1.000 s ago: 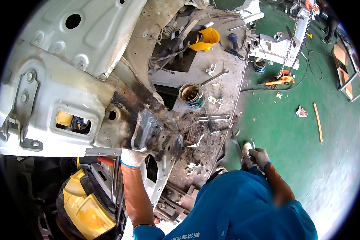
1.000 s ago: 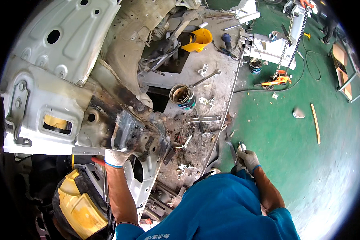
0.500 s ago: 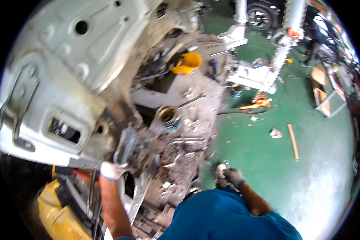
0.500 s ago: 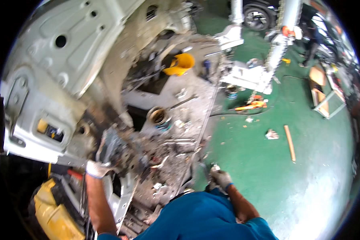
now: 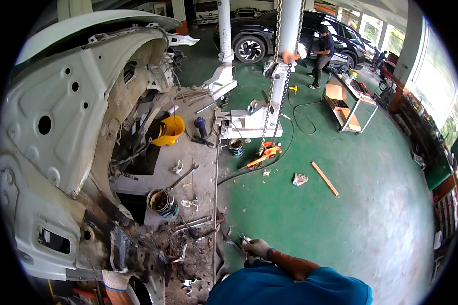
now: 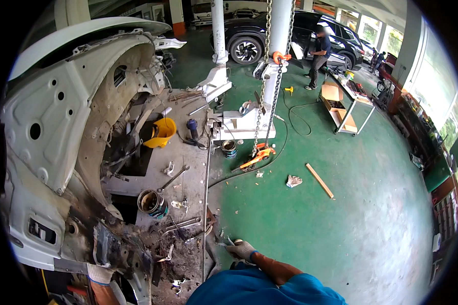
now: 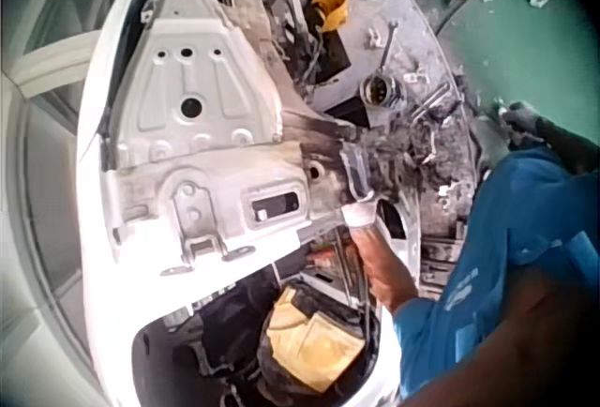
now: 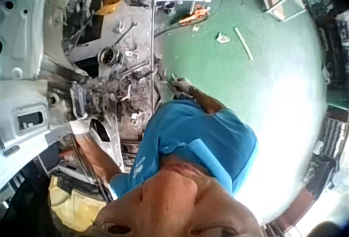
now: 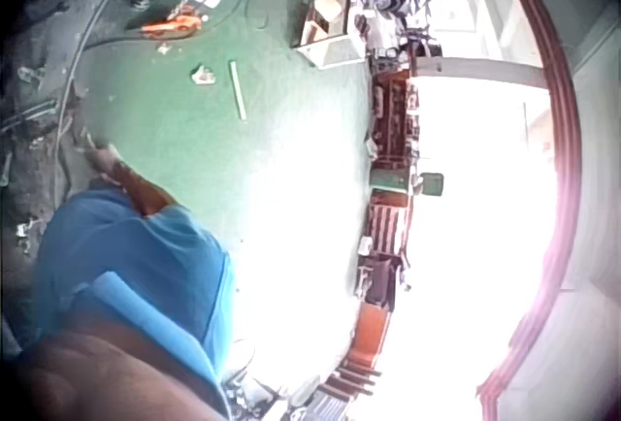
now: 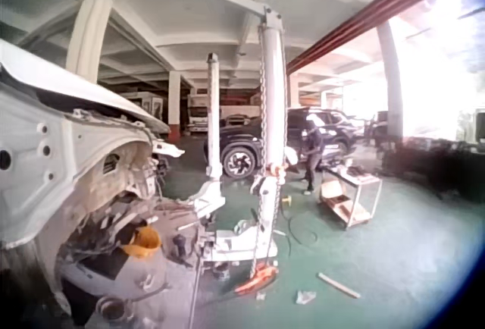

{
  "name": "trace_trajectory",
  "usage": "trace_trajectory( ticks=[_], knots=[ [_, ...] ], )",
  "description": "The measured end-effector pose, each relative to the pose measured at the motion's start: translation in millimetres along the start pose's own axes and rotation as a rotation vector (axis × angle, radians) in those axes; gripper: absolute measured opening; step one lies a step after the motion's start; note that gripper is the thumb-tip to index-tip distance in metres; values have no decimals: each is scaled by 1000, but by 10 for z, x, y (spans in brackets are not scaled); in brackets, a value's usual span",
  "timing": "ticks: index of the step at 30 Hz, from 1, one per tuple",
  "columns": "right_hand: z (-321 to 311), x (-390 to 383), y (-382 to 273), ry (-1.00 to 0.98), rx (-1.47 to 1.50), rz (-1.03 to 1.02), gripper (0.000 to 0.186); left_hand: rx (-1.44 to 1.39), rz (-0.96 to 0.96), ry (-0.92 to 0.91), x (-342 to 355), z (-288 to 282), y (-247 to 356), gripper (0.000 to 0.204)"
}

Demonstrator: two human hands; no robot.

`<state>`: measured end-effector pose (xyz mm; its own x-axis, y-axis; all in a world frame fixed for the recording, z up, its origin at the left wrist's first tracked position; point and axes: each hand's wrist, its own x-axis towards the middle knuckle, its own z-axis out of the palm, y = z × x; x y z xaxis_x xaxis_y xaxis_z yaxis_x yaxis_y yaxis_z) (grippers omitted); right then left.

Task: The person works on the front section of a white car body in a workshop. They handle small metal fasteners and a black plastic clip, then repeatedly rub and scrape a seam on the car's frame with gloved hands. Tools and debris are visible on the floor and workbench.

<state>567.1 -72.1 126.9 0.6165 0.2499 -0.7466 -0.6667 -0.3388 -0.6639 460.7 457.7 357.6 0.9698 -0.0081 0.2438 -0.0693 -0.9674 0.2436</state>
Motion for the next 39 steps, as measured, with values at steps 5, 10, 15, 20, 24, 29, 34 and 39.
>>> trace_trajectory(
  ticks=[5, 10, 15, 20, 24, 29, 34, 39],
  knots=[
    [29, 23, -5, -15, -140, 52, 46, 7, 54, 46, 24, 156, -119, 109],
    [77, 88, 133, -95, -446, 88, 44, -20, 59, 83, 46, -1, 43, 102],
    [185, 137, 518, -141, -465, -6, 38, -405, -204, 12, 32, 143, 55, 93],
    [108, 126, 811, 108, -856, -232, 46, -236, -64, 115, 205, 321, 207, 83],
    [137, -623, 562, 134, -1008, 52, 57, -96, -30, 53, 200, -108, 500, 78],
    [-52, -661, 810, 22, -1118, 56, 64, -660, -73, 41, 232, 135, 290, 93],
    [-228, -382, 1401, -283, -1154, 15, 44, -89, 15, 110, 297, -103, 537, 96],
    [-329, -491, 1943, -398, -698, 132, 55, -242, 31, 113, 219, -10, 404, 92]
  ],
)
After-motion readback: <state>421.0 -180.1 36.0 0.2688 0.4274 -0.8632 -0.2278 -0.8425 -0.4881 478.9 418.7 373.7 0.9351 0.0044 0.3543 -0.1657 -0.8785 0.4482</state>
